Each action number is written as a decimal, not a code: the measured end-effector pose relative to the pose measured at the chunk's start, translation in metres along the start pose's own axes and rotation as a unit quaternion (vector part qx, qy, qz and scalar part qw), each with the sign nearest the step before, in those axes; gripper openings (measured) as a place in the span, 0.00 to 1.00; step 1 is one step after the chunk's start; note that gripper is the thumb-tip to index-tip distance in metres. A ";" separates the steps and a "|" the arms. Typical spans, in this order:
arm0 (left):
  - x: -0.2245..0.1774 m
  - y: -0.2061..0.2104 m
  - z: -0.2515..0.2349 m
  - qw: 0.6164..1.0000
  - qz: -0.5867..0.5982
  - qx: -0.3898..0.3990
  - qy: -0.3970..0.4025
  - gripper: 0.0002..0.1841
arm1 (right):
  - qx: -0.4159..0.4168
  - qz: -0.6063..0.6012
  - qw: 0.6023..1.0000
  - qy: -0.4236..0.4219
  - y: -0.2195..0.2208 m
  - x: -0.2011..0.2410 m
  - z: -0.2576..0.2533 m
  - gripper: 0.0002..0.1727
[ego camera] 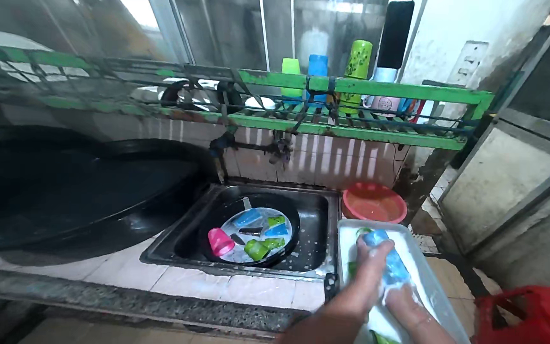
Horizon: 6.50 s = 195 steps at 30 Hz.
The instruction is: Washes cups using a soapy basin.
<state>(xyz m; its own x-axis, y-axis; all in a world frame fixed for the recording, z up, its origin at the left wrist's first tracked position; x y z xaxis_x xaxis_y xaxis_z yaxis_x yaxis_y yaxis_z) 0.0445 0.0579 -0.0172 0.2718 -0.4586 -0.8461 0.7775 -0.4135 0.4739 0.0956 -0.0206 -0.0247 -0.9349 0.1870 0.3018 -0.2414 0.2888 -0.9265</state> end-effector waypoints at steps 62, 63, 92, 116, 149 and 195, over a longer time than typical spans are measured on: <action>0.024 -0.012 -0.047 0.591 -0.757 0.271 0.068 0.34 | 0.183 -0.097 0.947 0.247 0.017 -0.087 0.005 0.43; 0.012 -0.008 -0.048 0.659 -0.713 0.227 0.079 0.37 | 0.158 -0.132 0.944 0.257 0.016 -0.091 0.005 0.42; 0.030 -0.005 -0.023 0.995 0.031 -0.095 0.003 0.36 | 0.079 0.024 0.997 -0.012 0.009 -0.014 -0.010 0.20; 0.000 -0.023 -0.026 0.998 -0.015 -0.053 -0.013 0.36 | 0.046 -0.042 0.991 -0.117 -0.019 -0.019 -0.006 0.24; -0.132 -0.147 -0.062 0.678 -0.702 -0.171 0.133 0.48 | -0.053 -0.631 0.694 0.342 -0.024 -0.060 0.006 0.21; 0.041 0.030 -0.119 0.505 -0.848 0.151 -0.045 0.34 | 0.287 -0.018 0.952 0.102 0.029 -0.075 0.013 0.45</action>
<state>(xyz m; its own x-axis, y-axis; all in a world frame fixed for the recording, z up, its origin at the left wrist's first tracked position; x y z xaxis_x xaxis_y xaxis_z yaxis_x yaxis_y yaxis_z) 0.1467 0.1196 -0.0667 -0.6785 0.7292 -0.0889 -0.2778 -0.3668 -0.8878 0.1550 -0.0382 -0.0770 -0.8670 0.3827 0.3191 -0.4303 -0.2519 -0.8668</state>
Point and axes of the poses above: each hand's wrist, its own z-axis away from the middle knuckle, its own y-axis out of the palm, x = y × z, the point moved 6 cm from there along -z, towards the middle knuckle, and after that the axes turned 2 degrees about x, right-handed, at the moved point
